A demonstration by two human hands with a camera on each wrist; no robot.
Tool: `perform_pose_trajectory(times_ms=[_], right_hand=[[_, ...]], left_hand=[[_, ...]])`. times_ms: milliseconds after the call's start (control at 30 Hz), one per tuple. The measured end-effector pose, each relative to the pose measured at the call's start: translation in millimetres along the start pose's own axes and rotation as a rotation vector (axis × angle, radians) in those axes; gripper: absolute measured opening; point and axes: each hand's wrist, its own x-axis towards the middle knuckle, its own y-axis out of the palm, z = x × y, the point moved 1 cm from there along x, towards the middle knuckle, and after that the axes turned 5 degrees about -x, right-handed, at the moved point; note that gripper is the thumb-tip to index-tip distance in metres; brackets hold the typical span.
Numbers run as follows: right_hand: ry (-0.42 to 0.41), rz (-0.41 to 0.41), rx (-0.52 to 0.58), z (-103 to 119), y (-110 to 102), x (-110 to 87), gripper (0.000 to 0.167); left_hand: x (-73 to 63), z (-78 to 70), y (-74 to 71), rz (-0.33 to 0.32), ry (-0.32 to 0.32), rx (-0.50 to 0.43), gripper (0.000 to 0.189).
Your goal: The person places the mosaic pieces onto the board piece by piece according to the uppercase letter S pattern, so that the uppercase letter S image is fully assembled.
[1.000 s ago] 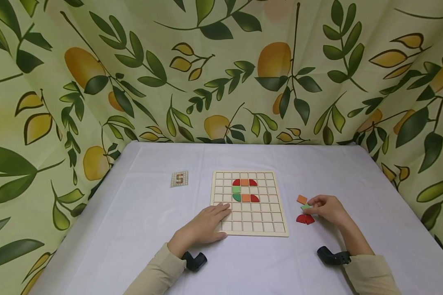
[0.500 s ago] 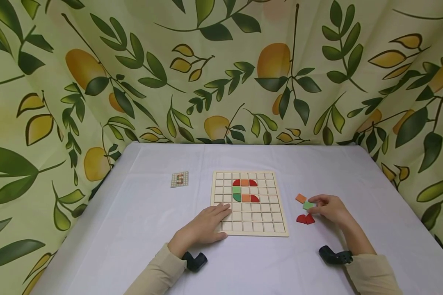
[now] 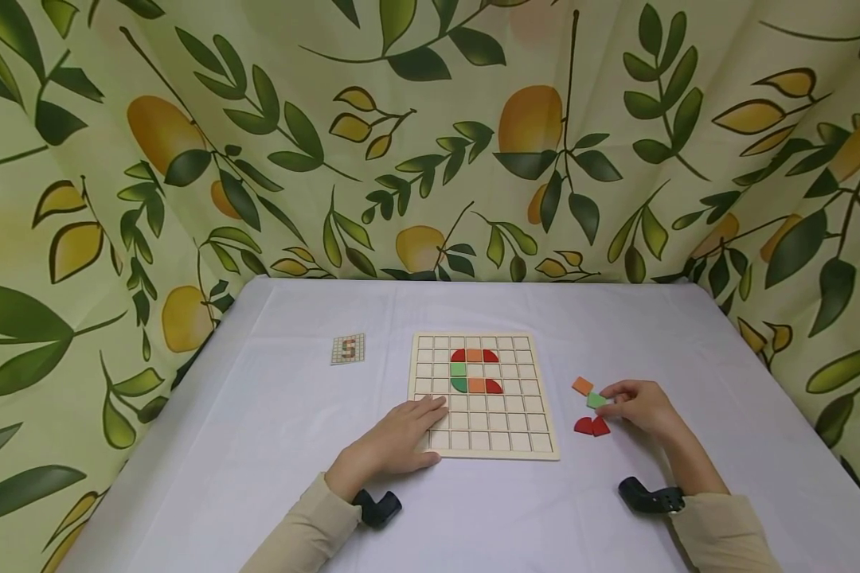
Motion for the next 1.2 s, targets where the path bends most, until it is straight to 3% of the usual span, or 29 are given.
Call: perform_pose_trajectory(times_ms=[333,1200], right_hand=[[-0.017,0.015,0.003,3,1,-1.2,0.039],[-0.082,0.073,0.025,37,12,-10.7,0.036]], left_hand=[[0.5,1.1,0.4,-0.002,0.004,0.014,0.065],[-0.1,-0.1,-1.1,-0.009,0.027,0.017,0.060]])
